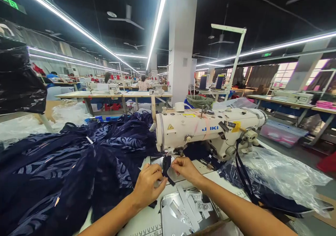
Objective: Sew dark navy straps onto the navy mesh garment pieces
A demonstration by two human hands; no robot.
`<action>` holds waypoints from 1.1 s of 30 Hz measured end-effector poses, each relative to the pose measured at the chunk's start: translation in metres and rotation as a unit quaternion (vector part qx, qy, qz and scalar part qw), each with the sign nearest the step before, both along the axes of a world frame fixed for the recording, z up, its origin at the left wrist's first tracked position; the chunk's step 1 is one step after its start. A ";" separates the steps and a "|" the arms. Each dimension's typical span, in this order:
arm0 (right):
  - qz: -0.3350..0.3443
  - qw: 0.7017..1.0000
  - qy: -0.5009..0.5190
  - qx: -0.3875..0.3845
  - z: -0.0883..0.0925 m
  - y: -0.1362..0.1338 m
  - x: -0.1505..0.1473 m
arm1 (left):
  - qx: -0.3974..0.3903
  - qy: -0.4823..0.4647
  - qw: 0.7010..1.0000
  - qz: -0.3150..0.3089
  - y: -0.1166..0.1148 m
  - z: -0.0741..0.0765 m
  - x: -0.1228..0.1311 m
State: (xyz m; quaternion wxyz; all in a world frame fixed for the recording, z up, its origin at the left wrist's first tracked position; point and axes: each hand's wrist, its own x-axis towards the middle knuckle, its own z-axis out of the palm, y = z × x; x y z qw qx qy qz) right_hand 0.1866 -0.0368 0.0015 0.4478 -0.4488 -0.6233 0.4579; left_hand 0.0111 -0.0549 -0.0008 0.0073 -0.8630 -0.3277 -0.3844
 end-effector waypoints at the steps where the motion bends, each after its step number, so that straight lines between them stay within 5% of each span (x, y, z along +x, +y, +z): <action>1: 0.005 1.000 -0.022 0.022 0.001 -0.003 0.003 | -0.007 -0.027 1.000 -0.011 0.000 0.002 0.000; 6: 0.049 0.983 -0.120 0.128 0.008 -0.023 0.008 | -0.119 -0.022 0.988 -0.100 0.003 0.006 0.003; 11: 0.024 0.951 -0.259 0.165 0.007 -0.021 0.034 | 0.026 0.018 0.998 -0.061 0.011 0.000 0.000; 13: -0.049 0.889 -0.418 0.181 0.004 -0.017 0.054 | 0.096 0.052 0.993 -0.039 0.012 0.000 -0.002; 16: -0.151 0.746 -0.619 0.192 0.000 -0.011 0.085 | 0.160 0.083 0.984 -0.015 0.010 0.002 -0.002; 20: -0.167 0.682 -0.684 0.198 -0.006 -0.007 0.101 | 0.175 0.084 0.981 -0.028 0.007 0.002 0.001; 27: -0.153 0.671 -0.697 0.200 -0.003 -0.006 0.094 | 0.145 0.077 0.986 -0.018 0.010 -0.005 0.002; 33: -0.149 0.717 -0.672 0.108 0.008 -0.023 0.098 | 0.150 0.055 0.987 -0.022 0.012 -0.007 0.002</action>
